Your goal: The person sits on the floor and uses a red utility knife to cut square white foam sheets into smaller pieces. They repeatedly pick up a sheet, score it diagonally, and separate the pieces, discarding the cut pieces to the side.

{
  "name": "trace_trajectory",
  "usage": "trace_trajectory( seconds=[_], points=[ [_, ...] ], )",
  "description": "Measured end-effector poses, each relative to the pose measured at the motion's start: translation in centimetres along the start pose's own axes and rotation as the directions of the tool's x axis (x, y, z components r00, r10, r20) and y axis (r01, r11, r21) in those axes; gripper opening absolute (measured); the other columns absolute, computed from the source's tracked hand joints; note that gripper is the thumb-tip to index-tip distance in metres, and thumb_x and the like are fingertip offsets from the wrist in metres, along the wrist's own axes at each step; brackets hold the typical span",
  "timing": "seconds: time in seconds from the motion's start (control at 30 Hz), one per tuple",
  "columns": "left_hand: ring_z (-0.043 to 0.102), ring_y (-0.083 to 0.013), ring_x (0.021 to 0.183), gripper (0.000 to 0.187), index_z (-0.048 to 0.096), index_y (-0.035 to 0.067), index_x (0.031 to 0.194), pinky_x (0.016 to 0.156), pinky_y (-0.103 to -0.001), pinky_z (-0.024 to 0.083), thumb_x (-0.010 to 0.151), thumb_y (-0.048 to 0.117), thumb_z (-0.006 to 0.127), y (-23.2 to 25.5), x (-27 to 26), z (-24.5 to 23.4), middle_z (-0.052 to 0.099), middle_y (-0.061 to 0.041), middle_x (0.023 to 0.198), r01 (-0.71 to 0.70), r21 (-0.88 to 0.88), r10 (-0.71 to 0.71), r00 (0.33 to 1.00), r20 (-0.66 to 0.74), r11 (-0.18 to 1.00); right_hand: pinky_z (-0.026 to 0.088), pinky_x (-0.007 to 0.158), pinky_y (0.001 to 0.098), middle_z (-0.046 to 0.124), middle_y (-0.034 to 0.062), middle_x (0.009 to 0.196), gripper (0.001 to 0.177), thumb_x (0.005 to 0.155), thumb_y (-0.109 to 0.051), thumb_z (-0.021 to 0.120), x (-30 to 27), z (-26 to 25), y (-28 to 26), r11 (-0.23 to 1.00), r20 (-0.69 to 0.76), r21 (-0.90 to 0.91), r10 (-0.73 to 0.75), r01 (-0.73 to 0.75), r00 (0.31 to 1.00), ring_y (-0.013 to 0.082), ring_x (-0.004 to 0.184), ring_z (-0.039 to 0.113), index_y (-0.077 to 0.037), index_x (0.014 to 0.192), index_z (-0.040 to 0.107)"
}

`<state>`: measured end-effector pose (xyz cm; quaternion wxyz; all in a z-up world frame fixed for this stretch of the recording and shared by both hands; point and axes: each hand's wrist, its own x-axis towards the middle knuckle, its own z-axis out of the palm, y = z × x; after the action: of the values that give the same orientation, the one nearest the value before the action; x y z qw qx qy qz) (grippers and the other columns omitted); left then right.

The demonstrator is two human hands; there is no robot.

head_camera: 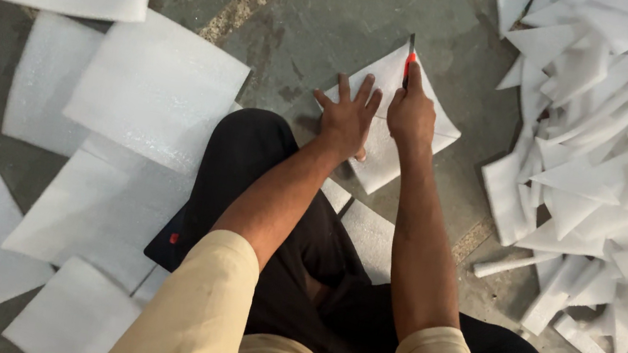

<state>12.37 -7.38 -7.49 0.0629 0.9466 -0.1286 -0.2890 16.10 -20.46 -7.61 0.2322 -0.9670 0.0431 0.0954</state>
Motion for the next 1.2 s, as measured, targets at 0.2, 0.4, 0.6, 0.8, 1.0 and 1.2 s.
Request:
trace_trajectory(
  seconds=[0.2,0.4,0.6,0.8,1.0,1.2],
  points=[
    [0.010,-0.0492,0.151,0.133,0.013,0.023,0.164,0.105,-0.079,0.035,0.064,0.061,0.091,0.0,0.0,0.8,0.001,-0.005,0.171,0.007,-0.027,-0.007,1.000,-0.005,1.000,0.057,0.067,0.0518,0.074,0.0292,0.093,0.053,0.100,-0.016,0.051,-6.3,-1.4,0.0,1.000,0.060,0.008,-0.017,0.016,0.998,0.0428,0.075,0.072,-0.017,0.153,0.045],
    [0.016,-0.0488,0.150,0.133,0.018,0.022,0.163,0.102,-0.079,0.038,0.061,0.065,0.091,-0.3,-0.5,0.4,0.006,-0.007,0.170,-0.011,0.001,0.011,0.999,-0.042,1.000,0.057,0.074,0.0591,0.072,0.0307,0.094,0.058,0.099,-0.019,0.047,-24.3,-2.3,0.6,0.972,0.251,-0.028,0.232,-0.233,0.940,0.0492,0.085,0.071,-0.024,0.156,0.039],
    [0.033,-0.0464,0.142,0.122,0.024,0.018,0.158,0.093,-0.064,0.053,0.067,0.072,0.084,-0.2,-0.8,1.2,0.021,-0.013,0.163,-0.024,0.083,0.029,0.998,-0.061,0.996,0.057,0.077,0.0570,0.074,0.0295,0.094,0.060,0.101,-0.019,0.046,-30.0,-3.3,0.3,0.959,0.280,-0.031,0.279,-0.282,0.919,0.0476,0.086,0.072,-0.026,0.159,0.034],
    [0.068,-0.0315,0.103,0.087,0.038,0.012,0.153,0.072,-0.036,0.062,0.089,0.053,0.079,0.4,-1.6,3.8,0.047,-0.012,0.137,-0.003,-0.044,-0.003,0.988,-0.152,0.999,0.058,0.062,0.0529,0.072,0.0263,0.091,0.062,0.102,-0.017,0.049,-23.2,-1.9,0.0,0.969,0.115,0.106,0.211,-0.223,0.971,0.0414,0.074,0.074,-0.023,0.161,0.030],
    [0.068,-0.0288,0.105,0.108,0.015,0.028,0.164,0.072,-0.039,0.062,0.081,0.045,0.082,0.7,-0.8,1.3,0.041,-0.013,0.143,0.083,-0.145,-0.080,0.997,0.022,0.986,0.054,0.058,0.0542,0.073,0.0232,0.080,0.059,0.103,-0.016,0.049,-12.6,0.3,0.4,0.996,-0.017,0.064,0.061,-0.060,0.998,0.0410,0.068,0.073,-0.018,0.160,0.032],
    [0.069,-0.0308,0.108,0.104,0.017,0.029,0.164,0.076,-0.041,0.062,0.082,0.037,0.081,0.7,-0.2,1.2,0.043,-0.013,0.143,0.102,-0.210,-0.097,0.995,0.033,0.972,0.053,0.066,0.0576,0.071,0.0264,0.080,0.057,0.101,-0.016,0.050,-7.7,0.8,0.3,0.999,-0.047,0.025,0.048,-0.047,0.998,0.0459,0.074,0.071,-0.017,0.157,0.038]
  ],
)
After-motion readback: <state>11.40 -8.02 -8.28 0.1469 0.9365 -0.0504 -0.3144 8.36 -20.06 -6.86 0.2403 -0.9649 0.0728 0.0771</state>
